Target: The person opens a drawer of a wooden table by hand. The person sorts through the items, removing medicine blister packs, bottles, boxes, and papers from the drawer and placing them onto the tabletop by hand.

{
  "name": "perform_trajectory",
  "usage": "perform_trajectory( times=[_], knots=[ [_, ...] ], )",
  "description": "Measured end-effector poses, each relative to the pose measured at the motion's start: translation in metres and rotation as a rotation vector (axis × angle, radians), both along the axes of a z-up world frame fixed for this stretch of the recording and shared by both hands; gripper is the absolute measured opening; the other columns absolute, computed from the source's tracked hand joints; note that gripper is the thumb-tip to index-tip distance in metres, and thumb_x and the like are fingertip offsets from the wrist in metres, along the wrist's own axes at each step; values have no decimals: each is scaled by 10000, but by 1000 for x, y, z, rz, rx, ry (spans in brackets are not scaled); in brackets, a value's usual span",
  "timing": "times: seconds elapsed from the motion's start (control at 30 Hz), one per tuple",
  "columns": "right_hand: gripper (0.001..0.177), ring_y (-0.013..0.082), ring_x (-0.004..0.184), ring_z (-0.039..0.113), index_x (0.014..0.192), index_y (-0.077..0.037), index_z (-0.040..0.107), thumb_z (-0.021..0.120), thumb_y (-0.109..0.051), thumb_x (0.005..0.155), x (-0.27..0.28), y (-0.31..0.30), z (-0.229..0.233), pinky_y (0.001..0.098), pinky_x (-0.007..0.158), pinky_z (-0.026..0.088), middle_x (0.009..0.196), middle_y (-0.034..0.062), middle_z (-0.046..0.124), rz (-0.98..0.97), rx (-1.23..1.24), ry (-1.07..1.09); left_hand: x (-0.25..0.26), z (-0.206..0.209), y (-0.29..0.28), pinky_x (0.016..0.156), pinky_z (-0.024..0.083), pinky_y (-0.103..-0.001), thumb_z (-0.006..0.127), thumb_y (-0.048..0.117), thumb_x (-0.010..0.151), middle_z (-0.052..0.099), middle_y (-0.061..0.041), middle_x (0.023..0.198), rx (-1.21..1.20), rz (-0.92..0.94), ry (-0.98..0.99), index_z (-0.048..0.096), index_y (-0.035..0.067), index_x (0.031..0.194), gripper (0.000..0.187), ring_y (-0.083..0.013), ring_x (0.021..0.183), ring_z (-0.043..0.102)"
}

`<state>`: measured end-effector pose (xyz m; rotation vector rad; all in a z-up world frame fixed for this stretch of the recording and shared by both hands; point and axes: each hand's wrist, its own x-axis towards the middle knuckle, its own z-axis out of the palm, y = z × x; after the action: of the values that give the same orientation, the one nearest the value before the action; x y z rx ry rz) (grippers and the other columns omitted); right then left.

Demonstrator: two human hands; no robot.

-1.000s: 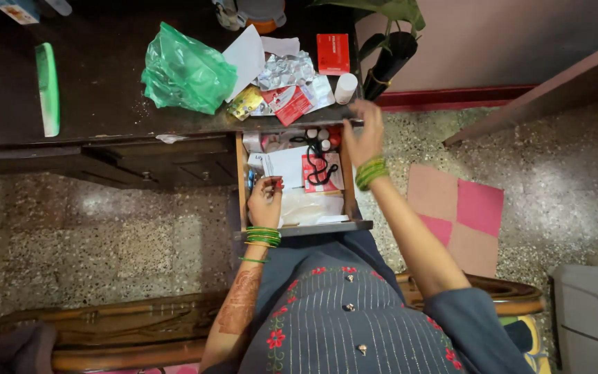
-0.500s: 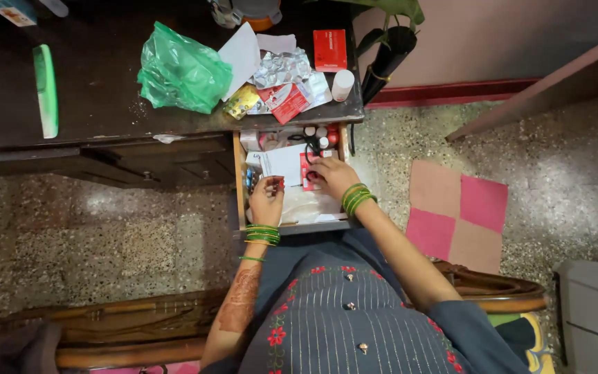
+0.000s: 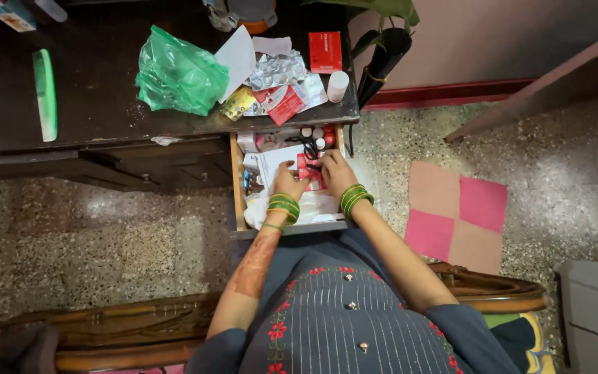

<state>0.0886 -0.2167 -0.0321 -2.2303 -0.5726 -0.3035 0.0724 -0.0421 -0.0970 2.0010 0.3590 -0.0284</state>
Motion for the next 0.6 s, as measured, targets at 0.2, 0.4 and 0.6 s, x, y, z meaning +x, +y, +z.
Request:
perform_trajectory(
  times=[0.2, 0.4, 0.6],
  knots=[
    [188, 387, 1004, 652, 1072, -25, 645, 601, 64, 911, 2, 0, -6, 447, 868, 551, 1134, 162, 573, -7, 7, -15, 17, -35, 12, 750, 582, -349, 928, 251, 697, 770, -123, 932, -11, 43, -5, 697, 17, 1130, 544, -215, 805, 740],
    [284, 409, 1073, 629, 1162, 1, 633, 600, 62, 888, 1, 2, 2, 453, 922, 535, 1218, 195, 573, -18, -42, -44, -14, 50, 59, 747, 546, -353, 826, 171, 857, 769, -134, 909, 155, 94, -13, 767, 25, 1020, 227, -229, 806, 725],
    [297, 411, 1148, 611, 1175, 2, 627, 609, 43, 882, 0, 3, 11, 447, 990, 522, 1279, 202, 580, 5, -110, -61, -36, 141, 78, 893, 570, -361, 641, -137, 840, 778, -140, 988, -91, 62, -524, 720, -42, 958, 170, -206, 988, 756]
  ],
)
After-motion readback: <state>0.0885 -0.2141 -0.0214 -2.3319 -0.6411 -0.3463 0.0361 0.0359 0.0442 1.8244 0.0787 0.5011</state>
